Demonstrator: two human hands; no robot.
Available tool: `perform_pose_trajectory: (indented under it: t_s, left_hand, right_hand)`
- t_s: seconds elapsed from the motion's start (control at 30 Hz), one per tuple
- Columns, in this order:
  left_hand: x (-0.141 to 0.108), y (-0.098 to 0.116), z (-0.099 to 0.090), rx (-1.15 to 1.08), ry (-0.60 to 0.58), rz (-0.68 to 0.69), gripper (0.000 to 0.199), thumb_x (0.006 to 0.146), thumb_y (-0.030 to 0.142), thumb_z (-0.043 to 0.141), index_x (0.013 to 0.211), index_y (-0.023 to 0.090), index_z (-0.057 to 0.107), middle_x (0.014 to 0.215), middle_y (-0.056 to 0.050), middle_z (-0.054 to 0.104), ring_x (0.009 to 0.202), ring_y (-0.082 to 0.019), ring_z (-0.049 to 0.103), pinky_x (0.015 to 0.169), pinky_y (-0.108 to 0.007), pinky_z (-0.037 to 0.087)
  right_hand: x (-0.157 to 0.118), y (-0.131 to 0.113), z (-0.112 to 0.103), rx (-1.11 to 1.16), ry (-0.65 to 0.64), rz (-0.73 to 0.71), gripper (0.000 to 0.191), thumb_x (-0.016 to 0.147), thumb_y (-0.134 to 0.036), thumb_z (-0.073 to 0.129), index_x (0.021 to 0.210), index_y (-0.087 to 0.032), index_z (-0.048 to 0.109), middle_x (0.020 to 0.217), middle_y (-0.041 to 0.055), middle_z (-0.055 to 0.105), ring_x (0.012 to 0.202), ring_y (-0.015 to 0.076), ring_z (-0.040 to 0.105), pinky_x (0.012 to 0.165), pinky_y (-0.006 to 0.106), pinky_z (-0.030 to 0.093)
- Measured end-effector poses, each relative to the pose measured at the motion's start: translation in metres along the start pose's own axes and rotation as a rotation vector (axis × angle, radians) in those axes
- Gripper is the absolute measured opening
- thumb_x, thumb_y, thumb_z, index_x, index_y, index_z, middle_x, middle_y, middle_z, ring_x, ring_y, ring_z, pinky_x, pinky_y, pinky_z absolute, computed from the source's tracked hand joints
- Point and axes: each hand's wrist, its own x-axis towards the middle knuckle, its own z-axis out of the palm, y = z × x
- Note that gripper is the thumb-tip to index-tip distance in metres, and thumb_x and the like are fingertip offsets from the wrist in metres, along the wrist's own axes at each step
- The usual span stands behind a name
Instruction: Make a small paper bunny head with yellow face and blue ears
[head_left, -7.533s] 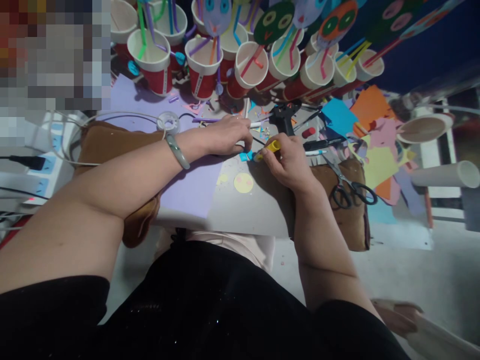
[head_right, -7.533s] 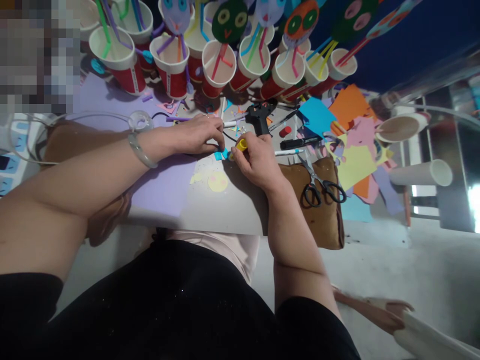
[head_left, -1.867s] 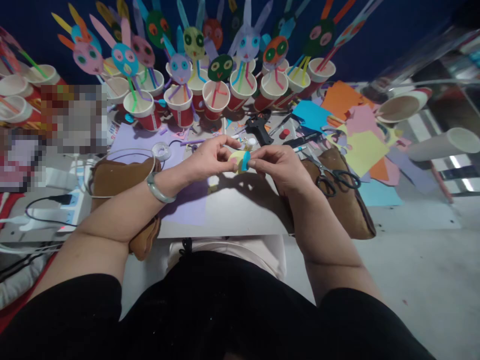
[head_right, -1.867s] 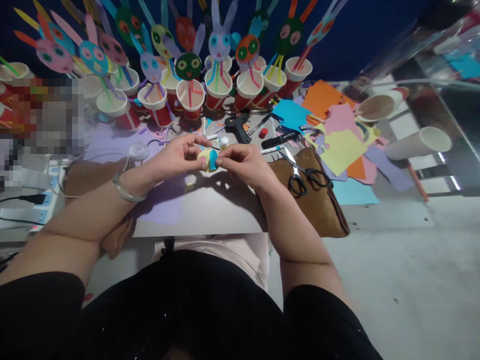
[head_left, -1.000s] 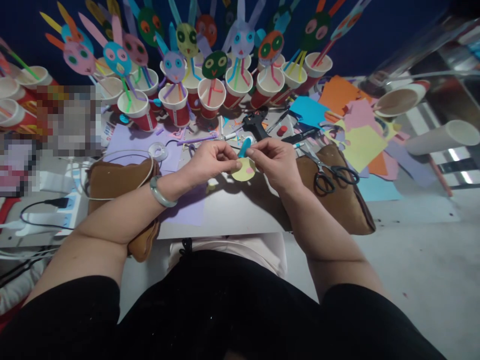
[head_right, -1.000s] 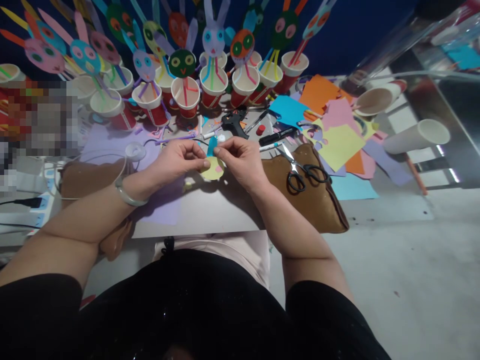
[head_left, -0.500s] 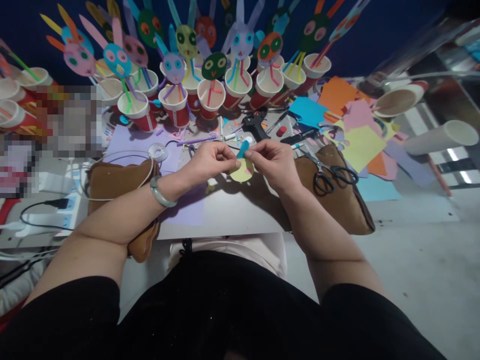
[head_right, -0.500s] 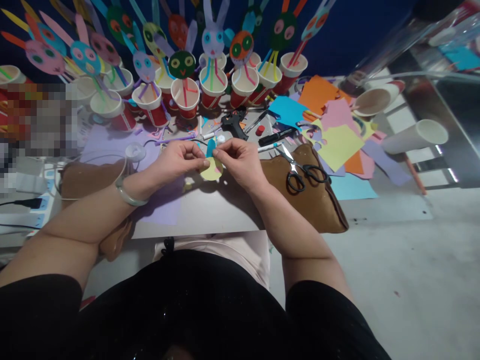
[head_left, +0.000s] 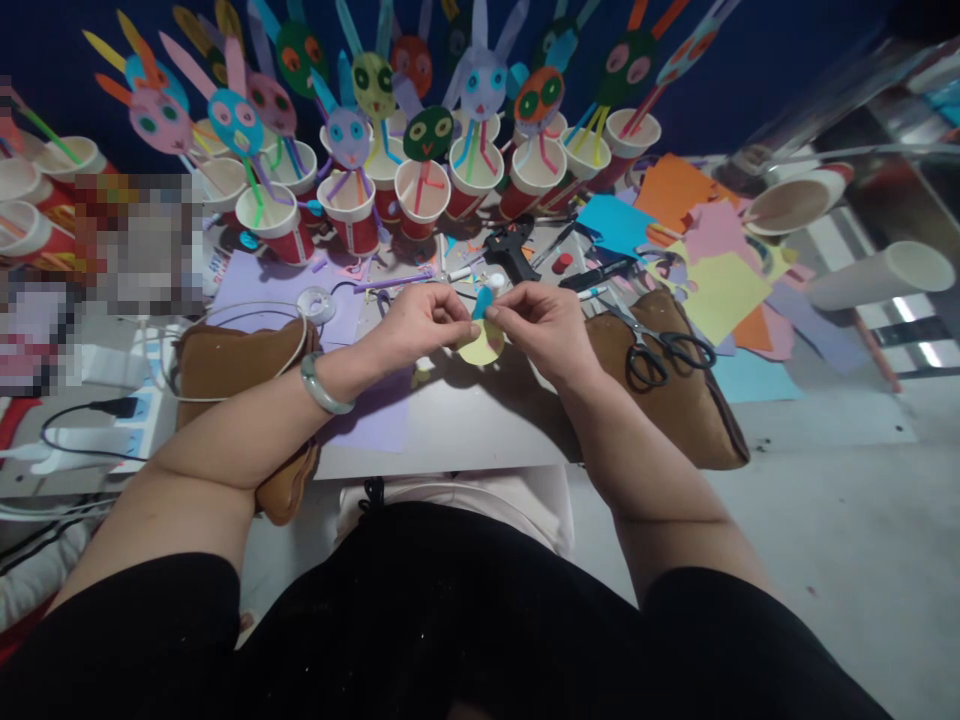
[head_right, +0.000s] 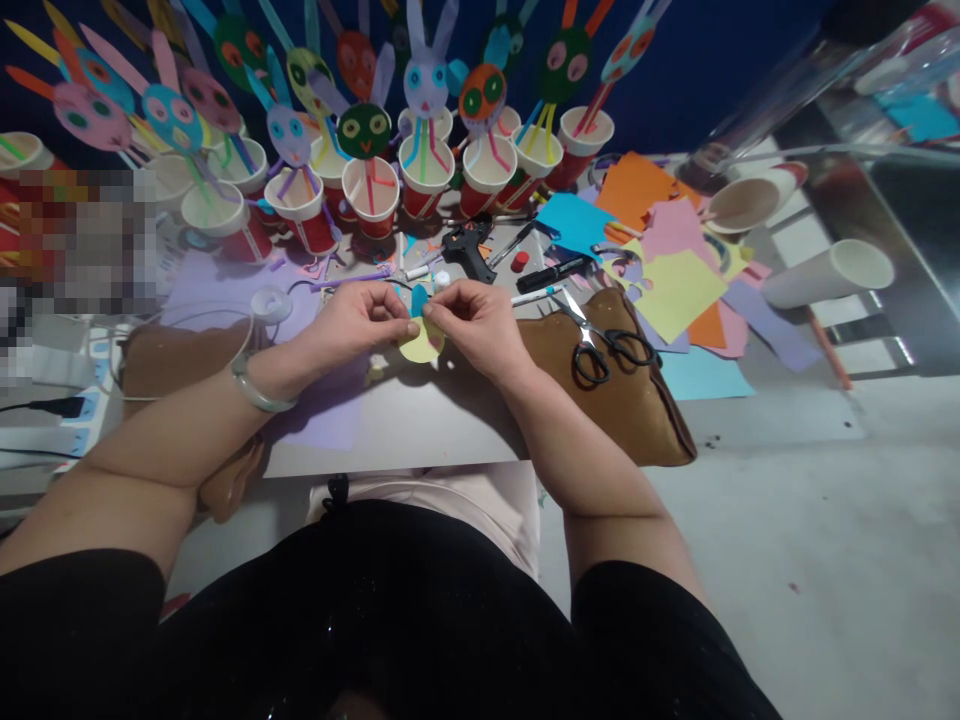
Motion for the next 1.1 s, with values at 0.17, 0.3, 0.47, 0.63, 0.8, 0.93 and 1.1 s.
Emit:
perform_pose_trajectory:
  t_s: [0.17,0.3,0.47,0.63,0.8,0.93,1.1]
  left_hand:
    - [-0.0012,0.0032,0.0009,0.009,0.0,-0.024,0.021,0.069,0.017,0.08,0.071,0.016,0.059,0.053,0.003,0.062,0.049,-0.008,0.057,0.049,-0.019,0.04]
    - [-0.0004,0.0005,0.0013,0.022,0.005,-0.015,0.018,0.07,0.016,0.079,0.072,0.016,0.061,0.053,0.004,0.06,0.049,-0.006,0.054,0.05,-0.018,0.037]
    - [0.0003,-0.0007,0.0009,0.046,-0.004,-0.004,0.018,0.069,0.017,0.08,0.069,0.015,0.062,0.055,0.003,0.06,0.05,-0.006,0.053,0.049,-0.019,0.036]
    - [0.0002,0.0004,-0.0001,0.067,-0.026,0.02,0.025,0.068,0.023,0.086,0.067,0.016,0.062,0.055,0.003,0.059,0.051,-0.007,0.054,0.049,-0.019,0.036]
    - [0.0004,-0.0014,-0.0003,0.059,-0.035,0.022,0.029,0.067,0.029,0.088,0.066,0.016,0.062,0.056,0.003,0.059,0.051,-0.007,0.053,0.049,-0.02,0.036]
    - [0.0007,-0.0009,-0.0009,0.033,-0.047,0.015,0.028,0.068,0.027,0.086,0.065,0.016,0.061,0.055,0.003,0.059,0.051,-0.007,0.053,0.05,-0.02,0.039]
    - [0.0014,0.0021,-0.0028,-0.006,-0.048,-0.025,0.027,0.07,0.024,0.084,0.065,0.016,0.059,0.057,0.003,0.06,0.053,-0.008,0.055,0.053,-0.021,0.042]
  right_hand:
    - [-0.0005,-0.0006,0.0007,0.01,-0.01,-0.003,0.029,0.076,-0.043,0.084,0.071,-0.019,0.067,0.062,-0.0011,0.065,0.054,0.0115,0.059,0.054,0.027,0.049]
    - [-0.0013,-0.0022,0.0015,0.026,-0.037,-0.014,0.03,0.078,-0.044,0.083,0.072,-0.019,0.067,0.059,-0.0019,0.065,0.051,0.0112,0.058,0.054,0.027,0.049]
    - [-0.0016,-0.0027,0.0021,-0.003,-0.033,-0.018,0.029,0.078,-0.042,0.083,0.072,-0.019,0.067,0.057,-0.0021,0.065,0.051,0.0117,0.059,0.054,0.027,0.051]
    - [-0.0011,-0.0023,0.002,0.002,-0.049,-0.022,0.026,0.077,-0.04,0.083,0.071,-0.019,0.068,0.056,-0.0021,0.065,0.051,0.0118,0.059,0.054,0.027,0.051]
    - [-0.0014,-0.0021,0.002,-0.011,-0.067,-0.012,0.029,0.077,-0.044,0.083,0.073,-0.02,0.068,0.056,-0.0022,0.065,0.052,0.0125,0.059,0.054,0.028,0.051]
    - [-0.0019,-0.0041,0.0014,-0.038,-0.07,-0.018,0.034,0.08,-0.051,0.081,0.072,-0.019,0.07,0.057,-0.0013,0.064,0.054,0.012,0.058,0.056,0.028,0.05]
    - [-0.0008,-0.0056,0.0,-0.05,-0.018,-0.031,0.037,0.08,-0.054,0.079,0.072,-0.019,0.07,0.058,-0.0017,0.063,0.057,0.0114,0.057,0.058,0.027,0.049]
